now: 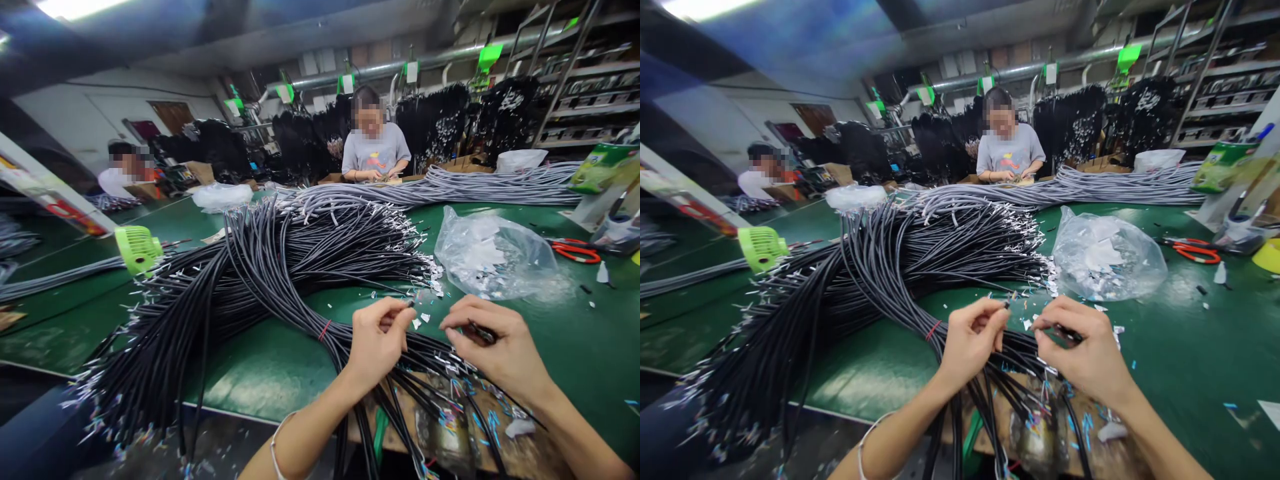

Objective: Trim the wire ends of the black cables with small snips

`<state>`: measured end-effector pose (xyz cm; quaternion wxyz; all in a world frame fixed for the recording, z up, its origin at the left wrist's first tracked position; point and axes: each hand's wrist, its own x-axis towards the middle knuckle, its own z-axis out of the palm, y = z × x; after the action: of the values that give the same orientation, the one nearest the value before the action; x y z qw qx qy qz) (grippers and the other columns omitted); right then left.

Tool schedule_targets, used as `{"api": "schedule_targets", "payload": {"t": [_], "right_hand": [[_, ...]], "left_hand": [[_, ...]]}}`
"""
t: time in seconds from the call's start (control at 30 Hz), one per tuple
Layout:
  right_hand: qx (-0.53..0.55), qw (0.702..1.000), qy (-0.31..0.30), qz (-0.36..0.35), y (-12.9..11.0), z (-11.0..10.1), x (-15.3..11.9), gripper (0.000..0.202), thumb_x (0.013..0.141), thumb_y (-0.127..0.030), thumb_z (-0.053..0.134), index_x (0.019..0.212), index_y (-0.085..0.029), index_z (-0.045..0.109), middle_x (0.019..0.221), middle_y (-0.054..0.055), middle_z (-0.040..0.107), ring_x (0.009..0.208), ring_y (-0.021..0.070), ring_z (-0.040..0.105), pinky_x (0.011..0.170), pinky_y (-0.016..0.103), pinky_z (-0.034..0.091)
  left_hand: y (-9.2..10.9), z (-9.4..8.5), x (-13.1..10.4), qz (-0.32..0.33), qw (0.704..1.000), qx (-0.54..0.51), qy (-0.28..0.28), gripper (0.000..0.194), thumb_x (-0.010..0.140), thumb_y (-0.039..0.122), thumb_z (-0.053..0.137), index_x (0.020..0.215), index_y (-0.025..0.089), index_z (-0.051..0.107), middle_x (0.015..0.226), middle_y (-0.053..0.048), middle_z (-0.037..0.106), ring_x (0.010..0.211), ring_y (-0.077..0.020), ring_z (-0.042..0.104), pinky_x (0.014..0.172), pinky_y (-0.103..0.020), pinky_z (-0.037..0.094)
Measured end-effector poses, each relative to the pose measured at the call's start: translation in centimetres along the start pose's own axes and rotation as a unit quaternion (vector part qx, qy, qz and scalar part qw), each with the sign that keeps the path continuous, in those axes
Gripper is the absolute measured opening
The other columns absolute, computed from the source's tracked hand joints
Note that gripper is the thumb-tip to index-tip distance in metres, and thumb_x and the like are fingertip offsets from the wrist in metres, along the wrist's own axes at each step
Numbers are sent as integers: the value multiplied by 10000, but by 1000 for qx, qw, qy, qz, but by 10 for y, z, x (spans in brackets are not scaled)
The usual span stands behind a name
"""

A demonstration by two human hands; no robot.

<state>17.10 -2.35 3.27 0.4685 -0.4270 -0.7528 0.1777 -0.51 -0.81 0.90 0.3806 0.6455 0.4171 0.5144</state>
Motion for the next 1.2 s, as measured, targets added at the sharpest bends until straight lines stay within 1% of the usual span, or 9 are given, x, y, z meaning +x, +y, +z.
{"api": "schedule_targets", "payload": {"t": [0.07,0.17,0.33,0.53,0.63,0.7,0.8,1.0,1.2], "right_hand": [[-5,1000,28,9,2,-4,2,102,772,-171,582,710,-193,659,697,14,627,619,138,566,551,247,426],[-20,997,62,49,8,-3,3,99,803,-222,582,770,-195,672,704,10,650,614,135,573,542,238,425],[-53,995,-32,78,17,4,4,126,802,-262,590,794,-185,689,687,2,670,566,126,564,506,227,406],[-59,989,-82,106,19,4,6,272,844,-381,547,717,-177,675,593,-13,611,521,115,508,470,224,367],[-46,991,-85,95,17,3,6,274,850,-376,540,721,-172,671,629,-4,624,566,126,533,491,223,388],[-49,991,-82,96,16,3,6,254,845,-359,547,723,-175,672,626,-5,627,563,128,538,489,224,393],[-47,991,-76,95,15,2,6,210,836,-323,558,734,-184,677,655,-6,654,583,134,565,507,228,415],[-39,992,-89,79,15,4,5,156,832,-253,557,758,-190,679,686,-13,677,616,139,604,564,232,460],[-75,995,-2,69,10,7,0,265,895,-334,480,822,-174,677,667,11,666,564,138,590,532,235,446]], "left_hand": [[0,-4,2,32,998,53,-32,148,828,257,592,799,136,673,626,-17,636,508,-103,553,491,-195,434],[0,-7,4,94,973,157,-139,75,774,240,675,802,185,718,729,-25,685,672,-140,596,621,-229,458],[-4,-12,5,96,954,225,-172,175,692,273,758,812,160,698,732,-15,643,590,-113,553,586,-219,427],[-4,-17,7,105,923,292,-229,251,902,259,502,758,168,686,678,-21,668,668,-140,601,643,-223,413],[-4,-18,5,94,913,281,-281,187,880,206,532,769,170,677,682,-4,679,621,-123,605,620,-206,409],[-4,-20,4,91,910,285,-288,34,804,197,641,811,179,668,687,13,674,627,-123,603,609,-201,404],[-3,-22,3,100,894,320,-298,103,723,151,715,795,190,652,691,33,659,645,-125,589,612,-207,400],[-1,-21,3,183,845,378,-331,106,755,189,690,857,219,682,851,-4,665,839,-186,537,696,-271,412],[0,-22,4,157,883,347,-274,135,875,126,497,851,144,629,859,-50,610,829,-163,548,739,-266,443]]}}
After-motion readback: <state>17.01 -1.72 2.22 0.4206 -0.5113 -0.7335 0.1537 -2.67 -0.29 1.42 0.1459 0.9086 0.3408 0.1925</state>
